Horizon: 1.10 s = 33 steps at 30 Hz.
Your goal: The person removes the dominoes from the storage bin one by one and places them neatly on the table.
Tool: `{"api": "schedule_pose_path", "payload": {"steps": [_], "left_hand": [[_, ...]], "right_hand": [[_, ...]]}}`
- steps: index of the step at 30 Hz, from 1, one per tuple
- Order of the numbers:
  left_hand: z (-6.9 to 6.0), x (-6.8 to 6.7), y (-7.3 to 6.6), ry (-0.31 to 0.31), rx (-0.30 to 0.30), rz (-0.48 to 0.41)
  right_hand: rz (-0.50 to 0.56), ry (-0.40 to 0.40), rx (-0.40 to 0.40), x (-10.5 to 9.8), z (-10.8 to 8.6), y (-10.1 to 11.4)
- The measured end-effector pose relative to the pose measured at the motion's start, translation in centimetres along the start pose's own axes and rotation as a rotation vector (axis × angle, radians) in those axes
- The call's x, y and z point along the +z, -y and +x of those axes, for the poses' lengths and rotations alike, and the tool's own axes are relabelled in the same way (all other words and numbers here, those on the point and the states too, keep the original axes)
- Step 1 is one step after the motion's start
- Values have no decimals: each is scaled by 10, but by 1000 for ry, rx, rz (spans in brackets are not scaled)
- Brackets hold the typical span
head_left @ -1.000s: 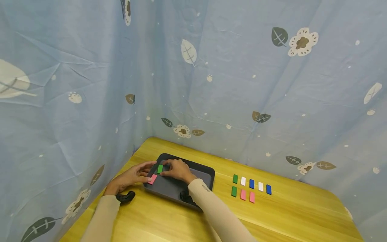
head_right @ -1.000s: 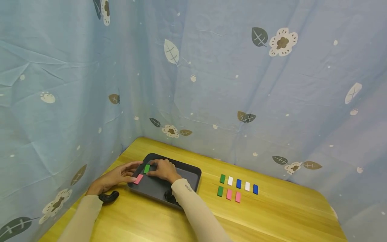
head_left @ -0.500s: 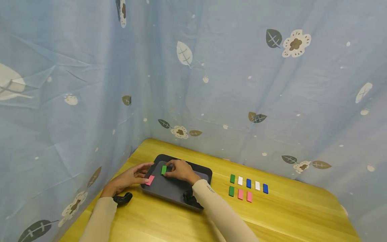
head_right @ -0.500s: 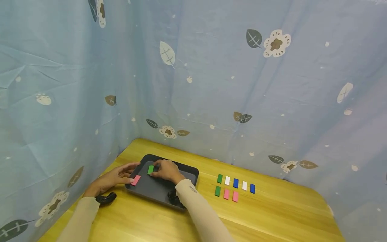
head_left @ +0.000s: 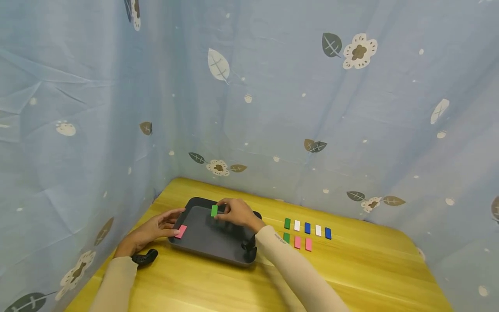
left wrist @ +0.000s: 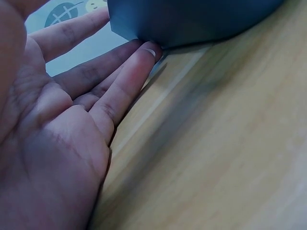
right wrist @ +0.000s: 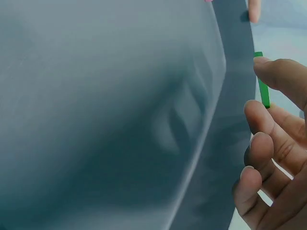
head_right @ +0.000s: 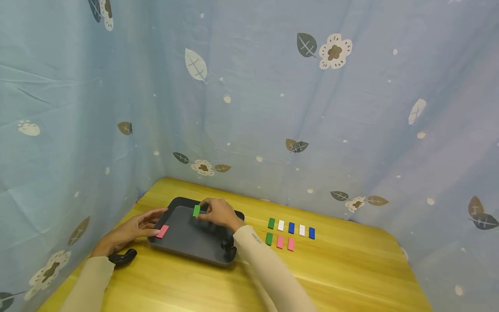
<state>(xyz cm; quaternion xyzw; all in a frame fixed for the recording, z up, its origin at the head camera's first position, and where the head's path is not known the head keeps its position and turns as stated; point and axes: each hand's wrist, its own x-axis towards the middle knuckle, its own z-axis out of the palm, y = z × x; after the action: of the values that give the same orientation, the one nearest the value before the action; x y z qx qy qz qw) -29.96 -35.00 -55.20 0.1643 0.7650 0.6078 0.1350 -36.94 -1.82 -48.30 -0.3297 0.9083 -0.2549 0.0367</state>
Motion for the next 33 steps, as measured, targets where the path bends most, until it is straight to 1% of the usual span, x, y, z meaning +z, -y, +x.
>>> {"api": "schedule_pose_path", "payload": {"steps": [6, 9, 14, 16, 20, 26, 30, 33], "left_hand": [[-1, -2, 1, 24, 16, -19], [-1, -3, 1, 23, 6, -17], [-1, -4, 0, 30, 20, -18], [-1, -4, 1, 36, 37, -12], [0, -4, 1, 34, 43, -5], [2, -3, 0, 35, 29, -11], [3, -3, 1, 33, 24, -6], [2, -4, 3, 35, 34, -4]], "right_hand": [[6, -12, -13, -10, -14, -9], [18, -23, -12, -15, -23, -14], [1, -35, -1, -24, -37, -25], [-4, -41, 9, -27, -44, -31], [-3, -62, 29, -33, -58, -44], [-8, -100, 54, -42, -79, -59], [3, -115, 71, -47, -92, -65], [9, -126, 86, -50, -103, -70]]}}
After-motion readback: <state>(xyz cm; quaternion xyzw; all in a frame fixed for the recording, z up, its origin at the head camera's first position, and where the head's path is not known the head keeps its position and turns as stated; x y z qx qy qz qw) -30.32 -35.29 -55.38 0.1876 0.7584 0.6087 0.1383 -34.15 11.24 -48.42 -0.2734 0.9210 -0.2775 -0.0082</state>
